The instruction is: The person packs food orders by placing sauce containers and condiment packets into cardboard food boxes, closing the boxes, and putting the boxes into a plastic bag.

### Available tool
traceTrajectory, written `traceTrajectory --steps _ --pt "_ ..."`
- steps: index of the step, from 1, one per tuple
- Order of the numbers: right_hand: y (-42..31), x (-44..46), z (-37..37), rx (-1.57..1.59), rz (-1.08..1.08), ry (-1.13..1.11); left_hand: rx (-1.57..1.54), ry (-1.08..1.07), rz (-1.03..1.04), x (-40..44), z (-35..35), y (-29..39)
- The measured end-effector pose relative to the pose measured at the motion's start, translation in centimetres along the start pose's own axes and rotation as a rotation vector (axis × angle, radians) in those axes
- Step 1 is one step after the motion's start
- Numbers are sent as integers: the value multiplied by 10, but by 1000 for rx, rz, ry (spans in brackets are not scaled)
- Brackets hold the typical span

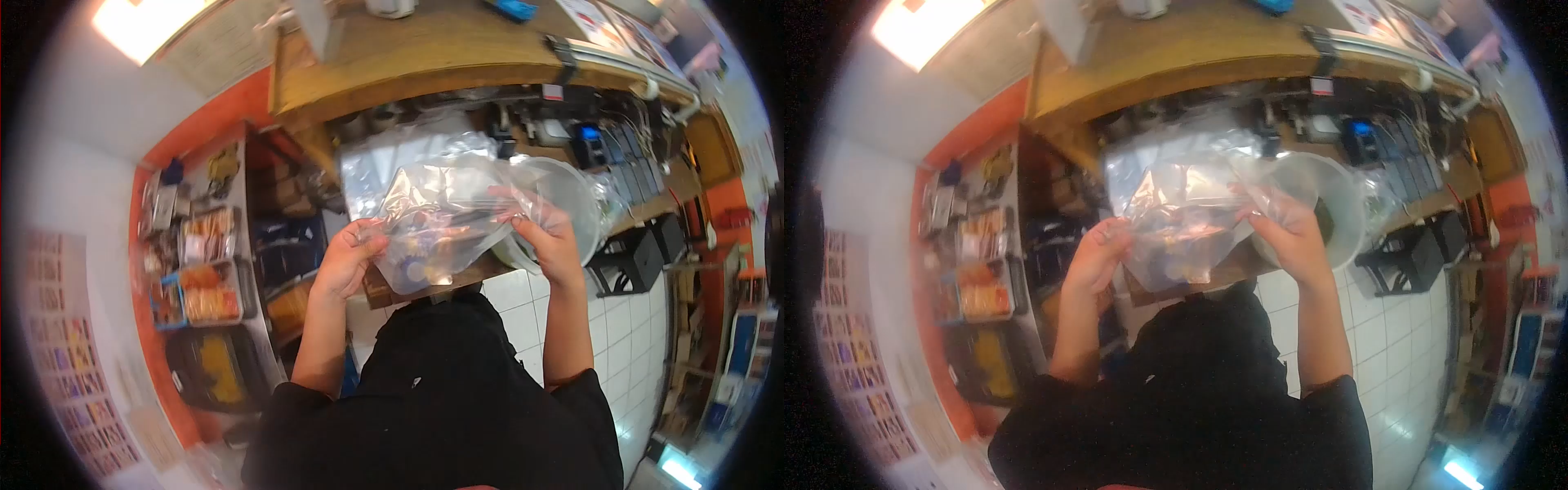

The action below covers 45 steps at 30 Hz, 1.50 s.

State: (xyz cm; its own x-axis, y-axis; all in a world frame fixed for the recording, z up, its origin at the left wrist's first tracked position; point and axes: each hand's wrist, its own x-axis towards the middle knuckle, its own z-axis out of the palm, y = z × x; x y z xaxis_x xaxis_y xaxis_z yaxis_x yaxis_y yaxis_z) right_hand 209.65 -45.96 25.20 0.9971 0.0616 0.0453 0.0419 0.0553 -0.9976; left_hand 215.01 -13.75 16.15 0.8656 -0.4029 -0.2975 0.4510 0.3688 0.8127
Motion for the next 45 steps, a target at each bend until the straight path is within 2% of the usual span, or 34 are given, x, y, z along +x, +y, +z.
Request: traceTrajectory --steps 1,3,4,5,7,8,9,10,11,12,14,16,17,19,21,23,24,25,26,27,29,30,31,32,33,35,36,37,39,40,41,42,43,45 --pt "1 6 9 6 12 -47 -16 44 15 -10 -7 -1" --pt "4 19 26 -136 -61 67 -349 132 -85 -32 -19 -5" --pt "13 25 32 -341 -203 178 -359 184 -83 -44 -17 -3" --pt "14 28 40 -335 -202 134 -378 217 -61 -54 -25 -13" --pt "13 22 57 -487 -464 417 -420 227 148 -72 -33 -38" --pt "24 12 71 -235 -414 443 -436 253 171 -83 -25 -45" --pt "33 0 81 -191 -412 330 -422 336 179 -93 -1 -41" --pt "39 -14 91 -89 -295 111 -405 415 186 -98 19 -43" --pt "36 -29 103 49 7 -87 -414 432 206 -101 29 -57" --pt "55 -36 105 21 133 -290 -382 397 227 -102 37 -76" --pt "66 -51 109 174 403 -443 -356 373 260 -104 67 -101" --pt "70 -56 89 144 452 -509 -6 366 249 -106 102 -112" --pt "69 -58 77 118 502 -554 -8 376 258 -109 115 -115" --pt "67 -67 54 218 503 -573 437 381 316 -114 143 -117" --pt "81 -82 28 251 411 -386 279 394 366 -115 172 -125" --pt "87 -97 6 322 407 -316 113 413 160 -126 178 -137" --pt "84 -101 -5 572 506 -267 253 368 345 -126 145 -184" --pt "83 -106 -15 821 604 -213 169 432 403 -130 143 -190" --pt "88 -109 -32 862 674 -231 82 500 460 -134 141 -195" --pt "95 -116 -42 866 685 -236 96 775 243 -138 116 -216" --pt "104 -132 -55 674 703 -385 203 909 300 -155 120 -224" --pt "97 -141 -50 448 639 -414 203 917 299 -156 134 -220" --pt "104 -143 -55 450 640 -422 -112 924 341 -155 158 -208" --pt "117 -143 -61 152 502 -471 -428 916 381 -155 172 -203" --pt "126 -144 -64 -142 355 -509 -427 922 387 -160 174 -210" --pt "126 -135 -58 -163 308 -431 -662 662 404 -173 181 -233" --pt "119 -131 -54 -84 290 -351 -638 545 479 -179 185 -239" --pt "111 -128 -51 -7 274 -271 -641 547 481 -184 196 -231" --pt "88 -128 -42 46 247 -252 -231 559 372 -200 227 -211" --pt "77 -130 -37 121 240 -226 -109 700 256 -202 245 -202" --pt "71 -132 -31 199 229 -202 -110 703 257 -207 237 -212" --pt "76 -138 -26 224 125 -196 81 768 247 -215 219 -227" --pt "82 -144 -30 224 125 -205 271 833 236 -222 214 -228" --pt "91 -152 -38 -140 -40 -440 224 929 338 -229 205 -222"
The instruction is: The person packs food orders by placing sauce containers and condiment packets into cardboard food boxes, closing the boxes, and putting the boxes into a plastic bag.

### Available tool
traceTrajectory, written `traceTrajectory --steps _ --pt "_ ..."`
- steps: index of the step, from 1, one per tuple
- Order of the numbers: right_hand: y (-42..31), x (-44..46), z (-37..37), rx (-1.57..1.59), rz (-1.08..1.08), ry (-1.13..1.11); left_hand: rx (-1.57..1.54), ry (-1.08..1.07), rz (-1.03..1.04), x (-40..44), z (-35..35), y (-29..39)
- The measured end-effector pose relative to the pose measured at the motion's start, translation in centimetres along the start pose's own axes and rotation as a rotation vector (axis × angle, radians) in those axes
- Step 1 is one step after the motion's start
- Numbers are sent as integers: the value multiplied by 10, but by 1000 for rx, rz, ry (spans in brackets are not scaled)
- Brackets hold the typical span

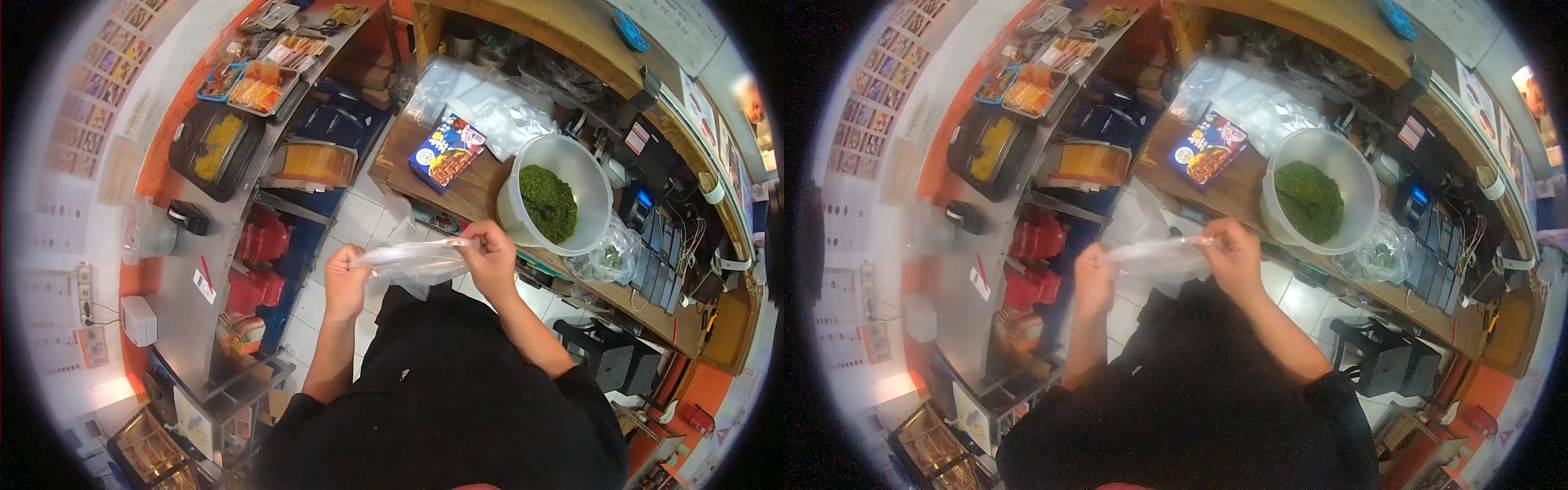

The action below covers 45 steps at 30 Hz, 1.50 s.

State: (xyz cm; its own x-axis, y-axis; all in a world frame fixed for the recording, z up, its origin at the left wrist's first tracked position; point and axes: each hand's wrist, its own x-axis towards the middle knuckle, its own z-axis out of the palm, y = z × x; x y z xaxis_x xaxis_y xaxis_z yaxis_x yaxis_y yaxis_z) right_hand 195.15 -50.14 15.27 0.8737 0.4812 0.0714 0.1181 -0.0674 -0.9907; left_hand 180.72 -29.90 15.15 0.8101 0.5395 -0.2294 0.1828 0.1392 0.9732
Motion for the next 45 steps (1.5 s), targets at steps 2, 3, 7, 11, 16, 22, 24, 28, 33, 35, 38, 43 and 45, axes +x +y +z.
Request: traceTrajectory --steps 2,3,7,11,16,22,24,28,33,35,38,43,45 --pt "2 -1 4 6 14 -13 -179 34 243 2 -5 1" --pt "-2 3 7 119 -9 53 -182 30 245 0 -5 6" --pt "-14 8 6 290 -86 227 31 -117 194 -17 -1 39" --pt "-26 15 -13 498 83 441 68 -72 168 -6 -8 27" --pt "-22 14 -14 289 22 152 -531 102 26 23 -1 13" --pt "-2 4 -30 202 183 62 -816 -76 -367 -7 7 29" --pt "-15 4 -42 108 -31 169 -610 -210 -163 -12 -8 18" --pt "-28 18 -81 88 -65 328 68 -33 163 -26 -24 51" --pt "-44 15 -42 -59 -151 186 379 60 267 -11 -11 60" --pt "-18 9 -33 -282 -355 150 342 114 301 4 -24 31" --pt "23 2 -30 -346 84 242 564 535 421 30 -56 1" --pt "9 5 -18 -221 -5 104 1131 474 909 19 10 36" --pt "-13 3 -8 -302 -57 -11 1045 114 823 22 16 17"
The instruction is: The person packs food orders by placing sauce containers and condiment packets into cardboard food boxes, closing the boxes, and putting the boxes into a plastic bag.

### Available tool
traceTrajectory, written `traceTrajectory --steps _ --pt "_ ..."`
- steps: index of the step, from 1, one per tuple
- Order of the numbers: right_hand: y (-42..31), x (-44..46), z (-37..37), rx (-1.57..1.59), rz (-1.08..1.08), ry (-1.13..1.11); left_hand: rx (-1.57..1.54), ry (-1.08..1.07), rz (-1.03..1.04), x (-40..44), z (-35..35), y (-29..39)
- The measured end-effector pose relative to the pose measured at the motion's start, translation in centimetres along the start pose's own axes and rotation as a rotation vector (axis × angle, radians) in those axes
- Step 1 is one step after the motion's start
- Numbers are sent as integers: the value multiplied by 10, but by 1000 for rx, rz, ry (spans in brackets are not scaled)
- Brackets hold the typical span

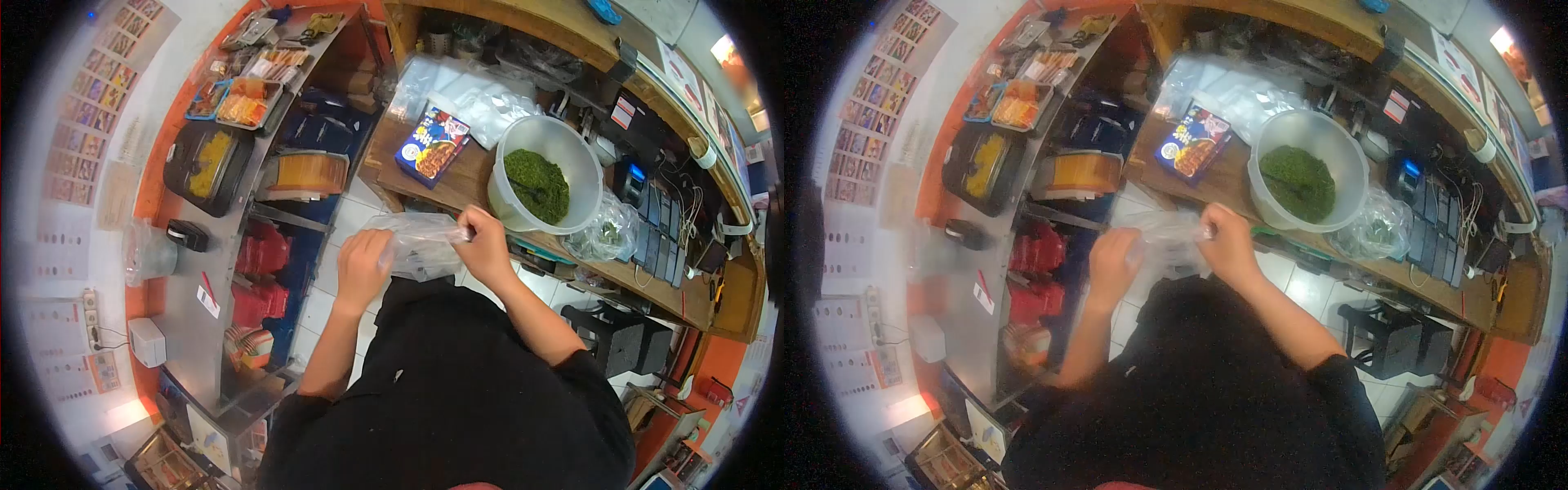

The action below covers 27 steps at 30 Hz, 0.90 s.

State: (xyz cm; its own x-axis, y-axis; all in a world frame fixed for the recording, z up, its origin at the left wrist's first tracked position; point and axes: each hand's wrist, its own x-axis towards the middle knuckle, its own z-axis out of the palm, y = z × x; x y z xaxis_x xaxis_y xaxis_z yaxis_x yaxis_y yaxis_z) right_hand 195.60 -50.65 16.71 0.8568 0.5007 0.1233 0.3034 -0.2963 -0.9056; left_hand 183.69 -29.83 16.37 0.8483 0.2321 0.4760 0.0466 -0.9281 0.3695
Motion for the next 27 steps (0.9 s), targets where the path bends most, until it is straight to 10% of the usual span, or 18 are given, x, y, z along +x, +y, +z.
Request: traceTrajectory --steps 1,9,11,13,15,17,20,24,27 --pt "4 -2 0 -2 5 -5 -212 -216 -12 -4 10 -5" --pt "93 -20 36 12 212 360 -293 177 -378 -32 -9 -42" --pt "76 -19 34 1080 820 132 -141 254 -476 -53 5 -61" --pt "76 -23 26 1234 832 161 -123 260 -503 -70 20 -80" --pt "99 -28 5 1590 753 -361 -101 274 -543 -82 21 -94" --pt "81 -26 -5 1520 776 -495 -1255 373 -1326 -87 14 -103" --pt "89 -33 15 285 256 -614 -1547 349 -1390 -82 12 -105" --pt "101 -18 44 728 627 -7 -1394 218 -1083 -57 9 -73" --pt "143 -16 33 1517 690 -223 -1136 -109 -997 -83 24 -107"
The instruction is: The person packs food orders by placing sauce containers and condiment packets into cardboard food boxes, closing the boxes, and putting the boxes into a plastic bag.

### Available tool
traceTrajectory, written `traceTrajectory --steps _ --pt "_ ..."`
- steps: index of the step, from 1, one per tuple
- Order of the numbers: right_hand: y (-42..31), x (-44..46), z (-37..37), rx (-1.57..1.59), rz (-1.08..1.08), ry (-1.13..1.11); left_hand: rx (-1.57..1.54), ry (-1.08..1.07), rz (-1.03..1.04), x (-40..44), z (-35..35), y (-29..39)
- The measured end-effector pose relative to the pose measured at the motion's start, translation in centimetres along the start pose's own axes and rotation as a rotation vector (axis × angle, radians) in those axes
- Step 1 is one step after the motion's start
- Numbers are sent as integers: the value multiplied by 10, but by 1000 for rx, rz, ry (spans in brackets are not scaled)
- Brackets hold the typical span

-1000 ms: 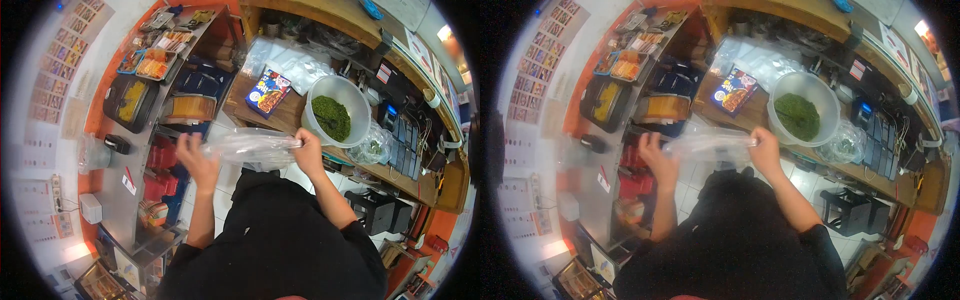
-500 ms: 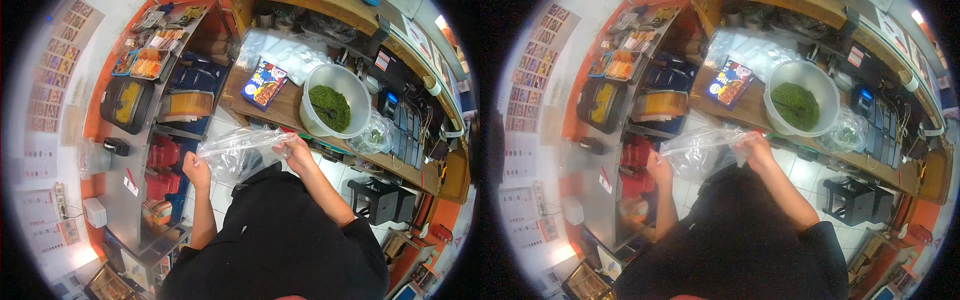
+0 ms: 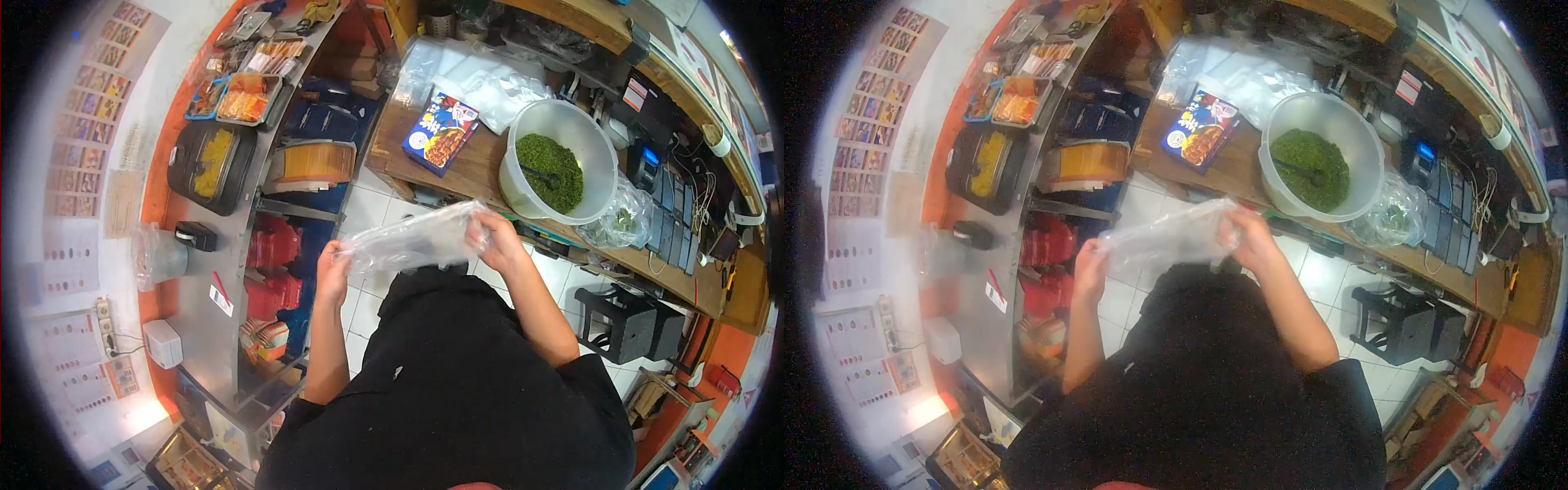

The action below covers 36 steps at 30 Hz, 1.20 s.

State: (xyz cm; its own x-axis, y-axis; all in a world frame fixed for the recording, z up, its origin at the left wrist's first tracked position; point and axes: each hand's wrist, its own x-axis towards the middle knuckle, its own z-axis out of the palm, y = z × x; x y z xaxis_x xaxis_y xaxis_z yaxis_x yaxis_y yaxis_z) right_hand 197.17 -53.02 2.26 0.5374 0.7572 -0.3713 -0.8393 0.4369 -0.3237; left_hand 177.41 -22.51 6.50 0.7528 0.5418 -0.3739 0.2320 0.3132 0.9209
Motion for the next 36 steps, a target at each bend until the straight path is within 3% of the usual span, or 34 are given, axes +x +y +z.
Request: traceTrajectory --steps 2,4,5,6,8,10,11,12,14,15,18,20,21,24,29,32,33,34,36 --pt "-8 -6 12 136 166 -390 -95 -78 -44 13 -17 10" --pt "-9 -27 75 -487 230 38 -591 132 -222 34 -29 25" --pt "4 -14 48 -521 244 -4 -456 158 -214 44 -38 31" --pt "9 -8 45 -519 221 8 -83 158 40 51 -31 43" --pt "10 12 52 -581 44 270 784 240 290 84 -42 52" --pt "6 47 32 -683 -162 471 1210 1 432 93 -2 97" --pt "-4 62 34 -678 -182 503 1182 -301 544 110 9 106" --pt "-16 79 39 -671 -197 532 1176 -373 587 137 31 106" --pt "-29 121 39 -590 -338 508 827 -560 -80 186 68 103" --pt "-32 146 32 -561 -394 505 935 -565 82 201 99 116" --pt "-23 219 -19 -561 -376 887 1116 -525 287 268 155 95" --pt "-19 224 -15 -357 -359 699 766 -825 38 328 167 39" --pt "-15 227 -15 -260 -345 604 726 -886 -144 298 190 67" --pt "-2 246 -28 -243 -468 683 708 -879 -241 315 194 43" --pt "0 210 32 -347 -533 767 766 -848 -129 304 173 57" --pt "0 190 72 -216 -499 668 773 -936 -4 304 151 70" --pt "-6 181 89 -166 -574 600 833 -984 -34 275 162 125" --pt "-7 175 96 -113 -636 528 636 -1048 41 279 154 132" --pt "-16 160 97 -150 -537 515 319 -935 77 292 133 167"
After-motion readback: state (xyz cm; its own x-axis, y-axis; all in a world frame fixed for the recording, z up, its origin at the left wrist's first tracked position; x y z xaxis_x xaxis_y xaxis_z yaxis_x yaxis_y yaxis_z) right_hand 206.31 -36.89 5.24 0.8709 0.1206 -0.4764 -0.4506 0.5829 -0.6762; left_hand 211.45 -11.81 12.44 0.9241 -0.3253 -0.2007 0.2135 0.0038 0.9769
